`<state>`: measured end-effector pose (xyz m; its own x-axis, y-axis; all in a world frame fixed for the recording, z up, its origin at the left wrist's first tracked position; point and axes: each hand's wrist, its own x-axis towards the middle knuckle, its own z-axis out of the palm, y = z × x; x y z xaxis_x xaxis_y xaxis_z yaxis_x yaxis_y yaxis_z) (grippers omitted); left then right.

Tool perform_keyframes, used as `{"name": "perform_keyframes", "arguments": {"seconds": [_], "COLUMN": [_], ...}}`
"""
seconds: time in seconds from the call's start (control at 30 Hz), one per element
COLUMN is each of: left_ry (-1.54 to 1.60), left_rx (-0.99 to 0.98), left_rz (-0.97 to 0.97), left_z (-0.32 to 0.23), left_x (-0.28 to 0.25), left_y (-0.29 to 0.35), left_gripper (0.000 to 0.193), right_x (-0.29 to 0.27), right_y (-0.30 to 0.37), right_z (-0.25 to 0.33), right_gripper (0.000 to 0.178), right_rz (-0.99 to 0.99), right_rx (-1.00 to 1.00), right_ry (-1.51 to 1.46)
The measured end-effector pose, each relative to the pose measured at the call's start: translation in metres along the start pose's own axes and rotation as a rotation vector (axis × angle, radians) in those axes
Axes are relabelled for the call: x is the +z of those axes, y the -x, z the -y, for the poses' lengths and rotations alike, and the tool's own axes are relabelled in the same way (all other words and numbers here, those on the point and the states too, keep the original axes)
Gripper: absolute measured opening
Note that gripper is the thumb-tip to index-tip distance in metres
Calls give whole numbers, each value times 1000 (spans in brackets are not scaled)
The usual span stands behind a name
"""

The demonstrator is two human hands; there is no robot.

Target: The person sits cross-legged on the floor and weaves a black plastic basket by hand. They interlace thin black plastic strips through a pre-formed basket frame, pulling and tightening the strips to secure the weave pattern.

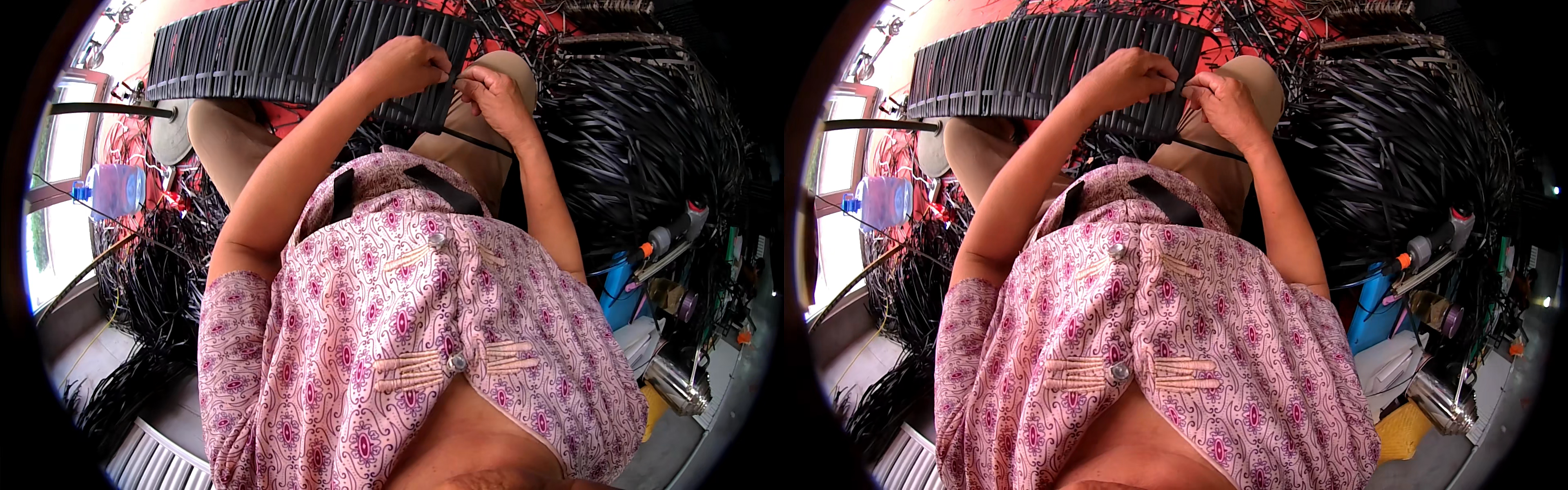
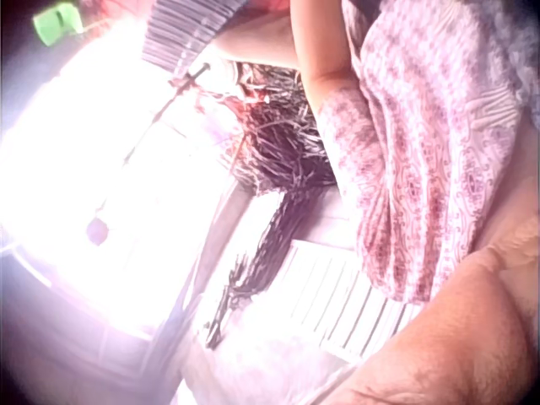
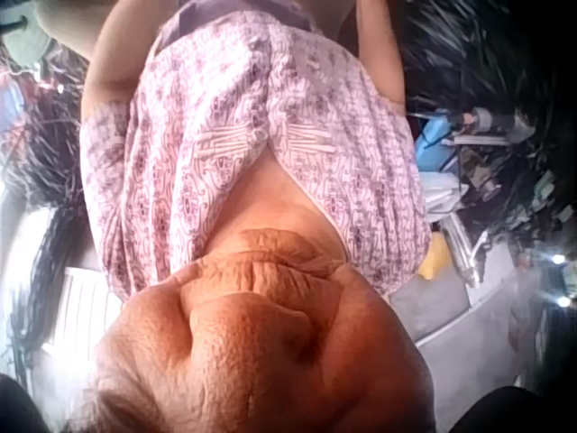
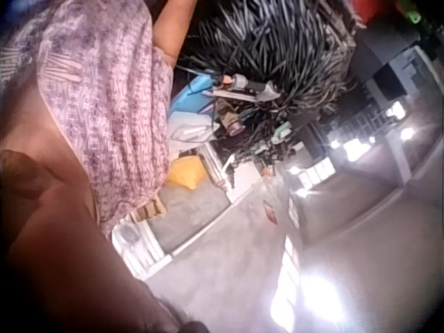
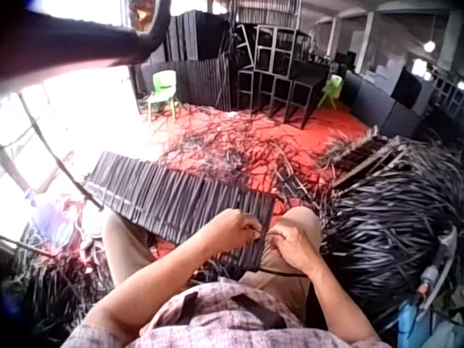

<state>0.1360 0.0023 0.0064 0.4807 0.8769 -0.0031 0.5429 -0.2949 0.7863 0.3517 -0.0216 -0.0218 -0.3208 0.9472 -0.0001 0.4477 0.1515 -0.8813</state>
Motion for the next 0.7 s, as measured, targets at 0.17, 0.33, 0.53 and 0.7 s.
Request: {"name": "perform_keyframes", "arguments": {"seconds": [0.17,0.33,0.53,0.7], "left_ry": [-243,-363,-341,143], "left_rx": [182,211,105,8], "left_rz": [-24,-76,-14,-149], "left_z": [6,14,-14,-27], "left_x": [-7,-10,-54,-60], "left_y": [-5,-4,6,15], "left_gripper": [15,17,18,19], "right_x": [7,8,18,30], "right_y": [-2,4,-16,-26], "right_z": [11,41,50,30], "right_gripper": [19,20,21,19], "right_rz": [-57,-453,-228,-101], "right_rx": [-60,-445,-362,-127], "right_ry": [218,599,52,-450]}}
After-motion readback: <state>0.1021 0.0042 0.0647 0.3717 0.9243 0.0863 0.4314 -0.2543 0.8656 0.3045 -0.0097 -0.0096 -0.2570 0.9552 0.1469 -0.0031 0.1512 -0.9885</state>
